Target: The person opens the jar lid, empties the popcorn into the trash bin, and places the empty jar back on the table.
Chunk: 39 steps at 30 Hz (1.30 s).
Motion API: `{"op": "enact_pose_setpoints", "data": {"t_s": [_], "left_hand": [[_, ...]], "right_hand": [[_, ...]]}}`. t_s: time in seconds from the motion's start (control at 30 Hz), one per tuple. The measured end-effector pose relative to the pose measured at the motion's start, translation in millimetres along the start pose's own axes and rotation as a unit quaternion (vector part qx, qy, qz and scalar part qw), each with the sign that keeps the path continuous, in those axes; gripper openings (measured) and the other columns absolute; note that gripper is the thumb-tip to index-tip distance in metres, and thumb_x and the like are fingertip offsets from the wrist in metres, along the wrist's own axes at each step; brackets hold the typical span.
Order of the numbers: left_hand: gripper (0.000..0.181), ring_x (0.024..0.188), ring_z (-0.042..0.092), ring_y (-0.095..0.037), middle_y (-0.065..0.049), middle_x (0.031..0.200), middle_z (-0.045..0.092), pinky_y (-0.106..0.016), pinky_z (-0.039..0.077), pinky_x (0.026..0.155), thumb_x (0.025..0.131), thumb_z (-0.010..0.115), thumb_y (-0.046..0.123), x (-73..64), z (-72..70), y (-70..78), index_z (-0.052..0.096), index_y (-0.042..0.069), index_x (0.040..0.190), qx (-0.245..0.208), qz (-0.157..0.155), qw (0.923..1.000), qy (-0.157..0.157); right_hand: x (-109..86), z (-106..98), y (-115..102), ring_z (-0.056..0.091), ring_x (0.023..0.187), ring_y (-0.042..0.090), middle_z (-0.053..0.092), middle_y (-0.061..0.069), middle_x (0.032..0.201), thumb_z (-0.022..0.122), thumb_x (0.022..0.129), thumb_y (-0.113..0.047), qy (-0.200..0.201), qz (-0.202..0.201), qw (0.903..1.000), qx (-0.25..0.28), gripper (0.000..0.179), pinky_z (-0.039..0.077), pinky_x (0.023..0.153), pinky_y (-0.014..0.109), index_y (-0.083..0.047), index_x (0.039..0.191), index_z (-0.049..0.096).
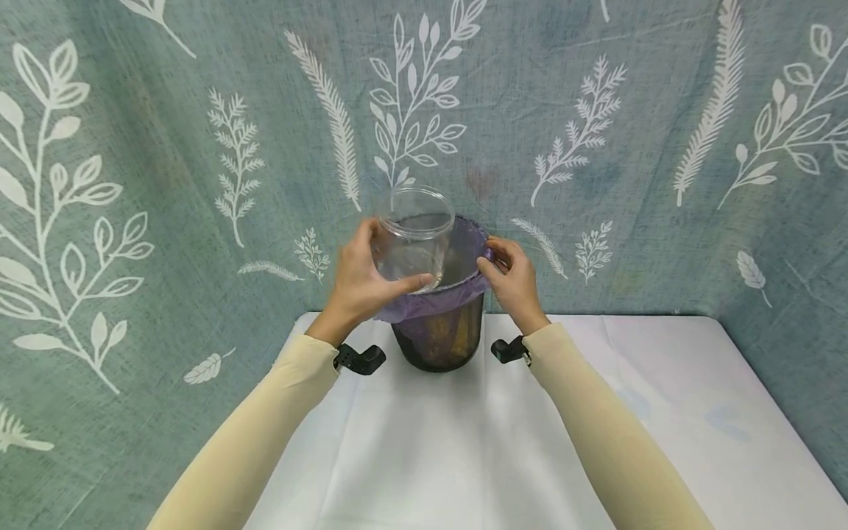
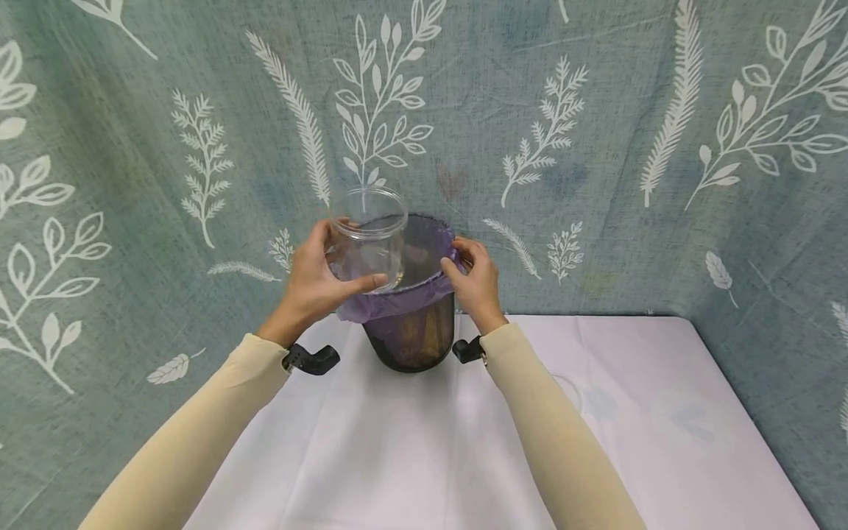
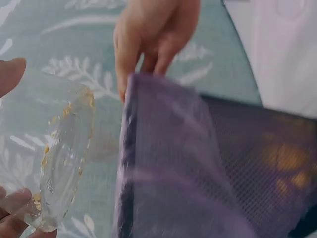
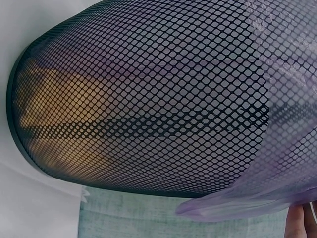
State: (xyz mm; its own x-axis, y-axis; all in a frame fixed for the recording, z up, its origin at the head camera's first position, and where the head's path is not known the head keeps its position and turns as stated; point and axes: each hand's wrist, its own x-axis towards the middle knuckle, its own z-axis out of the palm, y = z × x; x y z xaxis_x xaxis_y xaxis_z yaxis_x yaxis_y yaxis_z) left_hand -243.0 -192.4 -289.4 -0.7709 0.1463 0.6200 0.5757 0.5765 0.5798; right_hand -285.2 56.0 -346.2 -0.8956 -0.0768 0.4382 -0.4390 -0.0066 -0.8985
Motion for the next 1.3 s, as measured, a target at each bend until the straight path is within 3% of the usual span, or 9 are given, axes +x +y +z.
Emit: {"op": "enact_pose_setpoints", "data": {"t_s": [0.2,0.53,0.7,0.97,1.13,1.3], "left_hand": [[0.092,0.123,0.063,-0.024,-0.008,0.138,0.063,-0.048,0.054,0.102,0.07,0.1,0.024,-19.1,8.3,14.5,0.047,0.003,0.143,-0.056,-0.006,0.9981,-0.026],[0.088,0.131,0.057,-0.021,-0.012,0.142,0.058,-0.05,0.052,0.105,0.071,0.097,0.013,-63.9,30.2,25.7,0.046,0.006,0.142,-0.155,-0.006,0.9845,-0.083],[0.094,0.135,0.056,-0.025,-0.012,0.145,0.057,-0.051,0.052,0.107,0.068,0.098,0.009,-96.1,47.7,19.4,0.044,0.007,0.144,-0.198,-0.018,0.9743,-0.107],[0.099,0.137,0.054,-0.026,-0.01,0.146,0.057,-0.06,0.047,0.109,0.066,0.1,0.016,-148.3,82.4,6.3,0.044,0.013,0.147,-0.217,-0.084,0.9621,-0.142],[0.098,0.136,0.055,-0.027,-0.009,0.144,0.059,-0.058,0.048,0.109,0.061,0.101,0.014,-175.0,108.3,-0.9,0.048,0.01,0.143,-0.225,-0.11,0.9552,-0.158],[0.1,0.139,0.053,-0.023,-0.005,0.146,0.057,-0.052,0.047,0.112,0.06,0.102,0.013,-192.7,132.6,-7.6,0.047,0.008,0.144,-0.241,-0.142,0.9422,-0.184]], "right_hand": [[0.3,0.0,0.1,0.046,0.142,0.048,0.046,0.036,0.149,0.063,0.102,0.003,0.0,-0.005,1.0,0.0,0.043,0.036,0.121,0.051,0.021,0.14,0.05],[1.8,-2.3,2.6,0.047,0.142,0.048,0.046,0.036,0.149,0.062,0.102,0.004,0.003,-0.007,0.9999,-0.008,0.042,0.037,0.121,0.049,0.022,0.138,0.051],[2.2,-2.7,2.7,0.046,0.142,0.047,0.046,0.034,0.15,0.062,0.103,0.0,-0.005,-0.004,0.9998,-0.017,0.043,0.037,0.121,0.048,0.02,0.139,0.051],[3.5,-3.3,2.0,0.046,0.141,0.05,0.046,0.036,0.15,0.063,0.102,0.002,-0.011,-0.01,0.9996,-0.024,0.043,0.037,0.12,0.051,0.021,0.138,0.051],[11.7,-5.1,22.9,0.046,0.142,0.047,0.046,0.033,0.151,0.064,0.103,-0.001,-0.01,-0.009,0.9997,-0.019,0.045,0.037,0.121,0.048,0.019,0.141,0.05],[17.4,-6.6,38.3,0.048,0.142,0.041,0.049,0.027,0.15,0.066,0.104,-0.007,-0.009,-0.011,0.9996,-0.024,0.047,0.038,0.121,0.042,0.013,0.143,0.052]]}}
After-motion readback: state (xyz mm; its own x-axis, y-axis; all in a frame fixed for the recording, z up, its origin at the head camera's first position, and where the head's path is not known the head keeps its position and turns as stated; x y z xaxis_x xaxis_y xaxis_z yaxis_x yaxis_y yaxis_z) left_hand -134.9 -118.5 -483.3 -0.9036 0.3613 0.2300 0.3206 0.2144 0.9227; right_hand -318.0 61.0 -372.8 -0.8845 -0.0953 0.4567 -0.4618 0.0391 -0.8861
